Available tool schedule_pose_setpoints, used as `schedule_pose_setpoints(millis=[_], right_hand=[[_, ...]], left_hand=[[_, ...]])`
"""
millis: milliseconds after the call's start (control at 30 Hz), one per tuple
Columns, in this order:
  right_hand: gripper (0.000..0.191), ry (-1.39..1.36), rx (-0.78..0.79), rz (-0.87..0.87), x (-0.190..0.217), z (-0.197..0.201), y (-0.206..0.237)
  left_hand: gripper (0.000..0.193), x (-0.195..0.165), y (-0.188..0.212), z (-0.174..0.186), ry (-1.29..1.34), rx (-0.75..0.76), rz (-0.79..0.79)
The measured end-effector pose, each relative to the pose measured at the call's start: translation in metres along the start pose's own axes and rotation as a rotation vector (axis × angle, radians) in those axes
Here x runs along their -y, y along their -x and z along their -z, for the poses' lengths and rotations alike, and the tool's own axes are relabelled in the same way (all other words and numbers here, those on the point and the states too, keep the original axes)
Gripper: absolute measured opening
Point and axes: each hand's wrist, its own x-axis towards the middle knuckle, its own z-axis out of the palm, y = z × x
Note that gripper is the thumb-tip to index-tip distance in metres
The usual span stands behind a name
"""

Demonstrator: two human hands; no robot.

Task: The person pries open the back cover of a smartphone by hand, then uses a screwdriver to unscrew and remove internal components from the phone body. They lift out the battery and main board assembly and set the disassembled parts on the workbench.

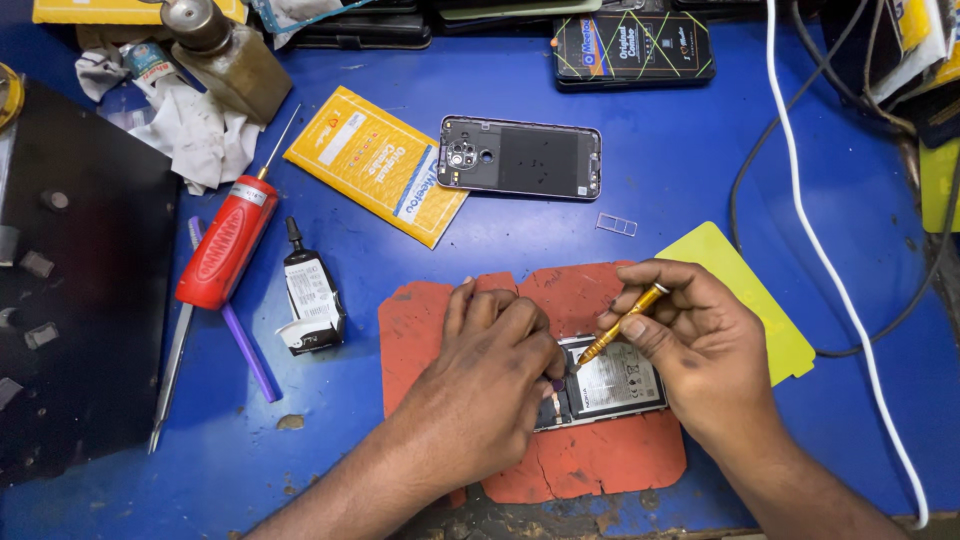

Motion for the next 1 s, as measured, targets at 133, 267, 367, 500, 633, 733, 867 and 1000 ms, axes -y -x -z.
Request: schedule_pose_setpoints(millis=[133,267,367,500,633,733,867,1000], right_hand=[[0.034,-0.009,-0.013,-0.028,0.0,0.0001,-0.0021],[0.034,-0.032,-0.026,-0.074,-0.0004,-0.0002,-0.0038],[0.032,-0.042,-0.028,-0.089,-0.001,-0.0002,-0.0054],[0.031,-0.049,-0.023,-0.111,-0.0019,0.0004,-0.0069],[0.031,-0.059,-0.025,-0.134,-0.0029,0.0015,-0.0078],[0.03,-0.07,-0.008,-0.121,-0.0028,0.002,-0.008],[0.03,-0.058,-0.011,-0.128,-0.0016,0.0016,-0.0079],[0.03,-0.034,-0.017,-0.146,0.0003,0.0015,-0.0079]], left_hand=[[0.012,-0.0001,-0.0005,-0.0009,0.011,0.01,0.009],[0.014,-0.001,-0.0016,-0.0017,0.014,0.014,0.011],[0.014,-0.0021,-0.0022,-0.0028,0.003,0.012,0.007],[0.015,-0.0025,-0.0021,-0.0041,0.012,0.005,-0.002],[0.014,-0.0027,-0.0014,-0.0054,0.025,-0.009,-0.002],[0.014,-0.0034,-0.001,-0.0064,0.031,-0.015,0.003],[0.014,-0.0046,-0.0015,-0.007,0.04,-0.01,0.014],[0.015,-0.0063,-0.0025,-0.0071,0.044,-0.017,0.014]])
